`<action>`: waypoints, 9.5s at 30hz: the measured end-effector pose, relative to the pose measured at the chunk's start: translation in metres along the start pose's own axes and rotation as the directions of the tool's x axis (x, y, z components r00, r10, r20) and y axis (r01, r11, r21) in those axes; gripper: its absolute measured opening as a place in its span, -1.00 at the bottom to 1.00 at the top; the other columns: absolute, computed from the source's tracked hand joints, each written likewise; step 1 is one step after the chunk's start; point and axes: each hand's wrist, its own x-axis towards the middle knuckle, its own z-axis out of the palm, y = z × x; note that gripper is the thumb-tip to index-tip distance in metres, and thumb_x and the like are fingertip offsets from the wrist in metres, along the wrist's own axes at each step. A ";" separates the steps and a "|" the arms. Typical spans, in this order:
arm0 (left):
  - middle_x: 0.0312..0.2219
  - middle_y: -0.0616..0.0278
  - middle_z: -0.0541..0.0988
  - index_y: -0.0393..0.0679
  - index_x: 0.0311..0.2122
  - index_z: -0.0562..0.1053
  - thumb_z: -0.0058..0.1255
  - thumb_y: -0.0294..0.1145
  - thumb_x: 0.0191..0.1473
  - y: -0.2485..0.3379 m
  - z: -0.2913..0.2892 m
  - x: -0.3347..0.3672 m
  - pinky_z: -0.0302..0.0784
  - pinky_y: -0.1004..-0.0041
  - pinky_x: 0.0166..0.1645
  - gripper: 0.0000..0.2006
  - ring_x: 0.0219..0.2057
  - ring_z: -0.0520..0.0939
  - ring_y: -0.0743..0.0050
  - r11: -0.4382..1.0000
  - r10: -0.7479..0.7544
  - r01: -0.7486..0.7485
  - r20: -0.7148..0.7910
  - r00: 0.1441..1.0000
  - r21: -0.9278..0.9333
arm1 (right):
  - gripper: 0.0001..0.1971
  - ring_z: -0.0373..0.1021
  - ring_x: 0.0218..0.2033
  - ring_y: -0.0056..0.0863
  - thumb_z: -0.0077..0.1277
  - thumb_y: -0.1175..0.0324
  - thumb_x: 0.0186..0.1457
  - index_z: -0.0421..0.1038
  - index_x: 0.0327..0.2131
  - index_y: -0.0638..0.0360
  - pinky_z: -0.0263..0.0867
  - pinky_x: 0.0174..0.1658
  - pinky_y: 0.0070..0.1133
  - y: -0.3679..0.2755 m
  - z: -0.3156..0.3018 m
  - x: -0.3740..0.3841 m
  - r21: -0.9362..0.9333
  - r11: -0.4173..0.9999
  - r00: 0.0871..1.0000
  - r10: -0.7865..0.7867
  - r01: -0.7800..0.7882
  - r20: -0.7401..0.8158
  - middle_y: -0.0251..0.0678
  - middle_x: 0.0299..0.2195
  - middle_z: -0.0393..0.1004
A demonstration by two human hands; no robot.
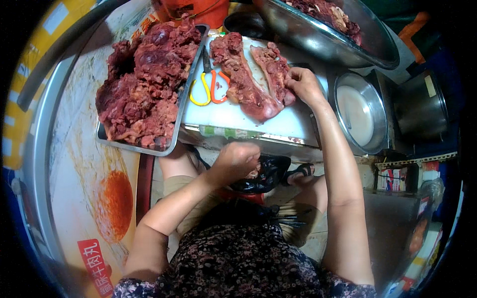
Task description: The person trims and cuts pieces of meat using a knife, places the trimmed pieces into a tray, and puts scraps into a black bag.
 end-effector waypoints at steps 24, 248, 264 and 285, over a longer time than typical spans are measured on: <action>-0.36 -0.02 0.60 -0.31 -0.28 0.51 0.13 -0.57 -0.04 0.009 -0.040 0.019 0.51 0.23 -0.17 -0.84 -0.32 0.62 0.00 0.951 0.274 -0.210 -0.307 0.911 0.227 | -0.78 0.47 -0.48 -0.45 0.01 0.58 -0.03 0.49 -0.25 0.38 0.39 -0.41 -0.52 -0.045 0.017 -0.185 -0.196 0.979 0.961 0.006 0.050 0.276 -0.16 -0.47 0.51; -0.29 0.28 0.56 -0.30 -0.29 0.57 0.11 -0.63 0.04 0.050 -0.263 -0.061 0.55 0.55 -0.20 -0.90 -0.30 0.58 0.55 0.990 -0.118 0.137 -0.747 0.654 -0.036 | -0.90 0.32 -0.54 -0.68 0.06 0.56 0.06 0.43 -0.30 0.27 0.15 -0.58 -0.77 -0.072 -0.012 -0.125 0.934 0.263 0.958 0.216 -0.241 0.187 -0.28 -0.42 0.47; -0.31 0.05 0.59 -0.35 -0.26 0.52 0.03 -0.70 -0.07 0.020 -0.194 -0.079 0.50 0.39 -0.08 -0.80 -0.21 0.61 0.24 0.902 -0.096 0.306 -0.550 0.830 0.304 | -0.92 0.24 -0.60 -0.67 0.05 0.60 0.02 0.41 -0.36 0.27 0.07 -0.61 -0.74 -0.037 -0.032 -0.171 0.890 0.370 0.938 0.311 -0.266 0.151 -0.27 -0.45 0.45; -0.30 0.04 0.61 -0.34 -0.24 0.52 0.12 -0.64 -0.05 0.035 -0.120 0.061 0.50 0.33 -0.02 -0.80 -0.18 0.63 0.14 0.939 0.187 -0.102 -0.240 0.953 0.330 | -0.86 0.41 -0.31 -0.45 0.01 0.46 -0.01 0.46 -0.31 0.10 0.34 -0.19 -0.48 0.045 0.135 -0.201 0.172 0.945 0.915 -0.316 0.279 0.250 -0.29 -0.38 0.45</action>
